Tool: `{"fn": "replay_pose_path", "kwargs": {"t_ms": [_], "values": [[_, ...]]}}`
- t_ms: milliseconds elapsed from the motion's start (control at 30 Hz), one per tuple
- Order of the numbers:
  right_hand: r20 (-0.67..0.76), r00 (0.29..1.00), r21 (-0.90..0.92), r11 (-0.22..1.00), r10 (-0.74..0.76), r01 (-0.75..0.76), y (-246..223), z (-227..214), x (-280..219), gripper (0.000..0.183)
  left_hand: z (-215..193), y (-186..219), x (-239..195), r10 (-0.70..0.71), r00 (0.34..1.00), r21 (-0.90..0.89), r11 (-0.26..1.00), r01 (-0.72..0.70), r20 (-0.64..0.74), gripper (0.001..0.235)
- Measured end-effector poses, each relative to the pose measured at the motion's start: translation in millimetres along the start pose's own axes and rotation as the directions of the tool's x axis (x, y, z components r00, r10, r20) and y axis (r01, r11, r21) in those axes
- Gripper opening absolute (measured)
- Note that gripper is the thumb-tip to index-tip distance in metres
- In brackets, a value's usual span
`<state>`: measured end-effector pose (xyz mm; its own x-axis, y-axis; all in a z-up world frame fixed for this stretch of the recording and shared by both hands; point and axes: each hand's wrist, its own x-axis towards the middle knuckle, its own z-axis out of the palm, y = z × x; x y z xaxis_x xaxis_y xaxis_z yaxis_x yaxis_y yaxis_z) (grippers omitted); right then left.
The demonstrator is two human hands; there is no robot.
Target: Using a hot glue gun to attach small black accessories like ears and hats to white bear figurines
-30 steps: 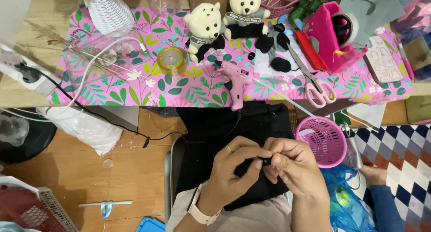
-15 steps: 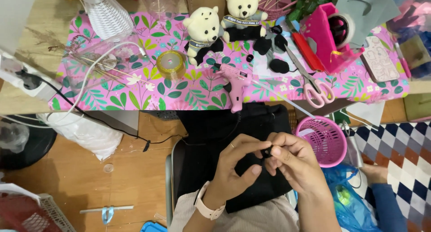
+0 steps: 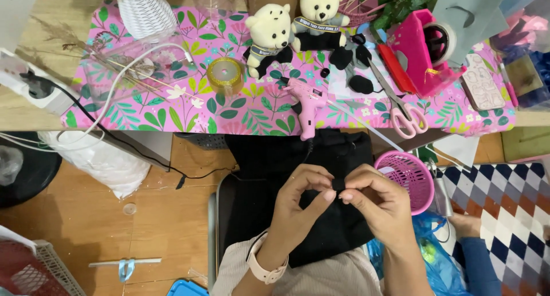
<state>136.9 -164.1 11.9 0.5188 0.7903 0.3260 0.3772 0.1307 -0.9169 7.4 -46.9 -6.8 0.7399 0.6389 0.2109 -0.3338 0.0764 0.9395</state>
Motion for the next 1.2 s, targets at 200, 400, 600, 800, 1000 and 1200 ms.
{"fn": "replay_pose_path", "kwargs": {"t_ms": [200,400,600,800,1000,1200], "values": [[0.046,0.999,-0.110,0.994,0.022,-0.017,-0.2,0.4,1.3,0.007,-7.5,-13.2,2.5,-0.112,0.992,-0.036,0.993,0.114,0.062,0.012],[0.065,0.997,-0.107,0.994,0.029,-0.022,0.3,-4.8,2.3,0.012,-8.7,-11.2,4.9,-0.212,0.975,-0.129,0.967,0.219,0.071,0.010],[-0.070,0.994,-0.106,0.991,0.079,-0.086,13.3,-10.9,15.7,0.017,-18.4,-26.1,6.2,-0.223,0.974,-0.249,0.946,0.209,-0.029,0.006],[-0.126,0.991,0.017,0.999,0.044,-0.042,41.7,-9.1,17.9,0.009,-25.5,-29.5,12.5,-0.204,0.972,-0.353,0.923,0.152,-0.114,0.014],[-0.171,0.978,0.024,0.993,0.119,-0.117,47.0,-6.9,16.7,0.011,-25.0,-37.9,15.7,-0.185,0.974,-0.366,0.922,0.125,-0.134,0.014],[-0.215,0.965,-0.079,0.982,0.151,-0.171,60.0,0.2,37.5,0.010,-28.7,-41.4,20.1,-0.197,0.956,-0.381,0.919,0.102,-0.219,0.014]]}}
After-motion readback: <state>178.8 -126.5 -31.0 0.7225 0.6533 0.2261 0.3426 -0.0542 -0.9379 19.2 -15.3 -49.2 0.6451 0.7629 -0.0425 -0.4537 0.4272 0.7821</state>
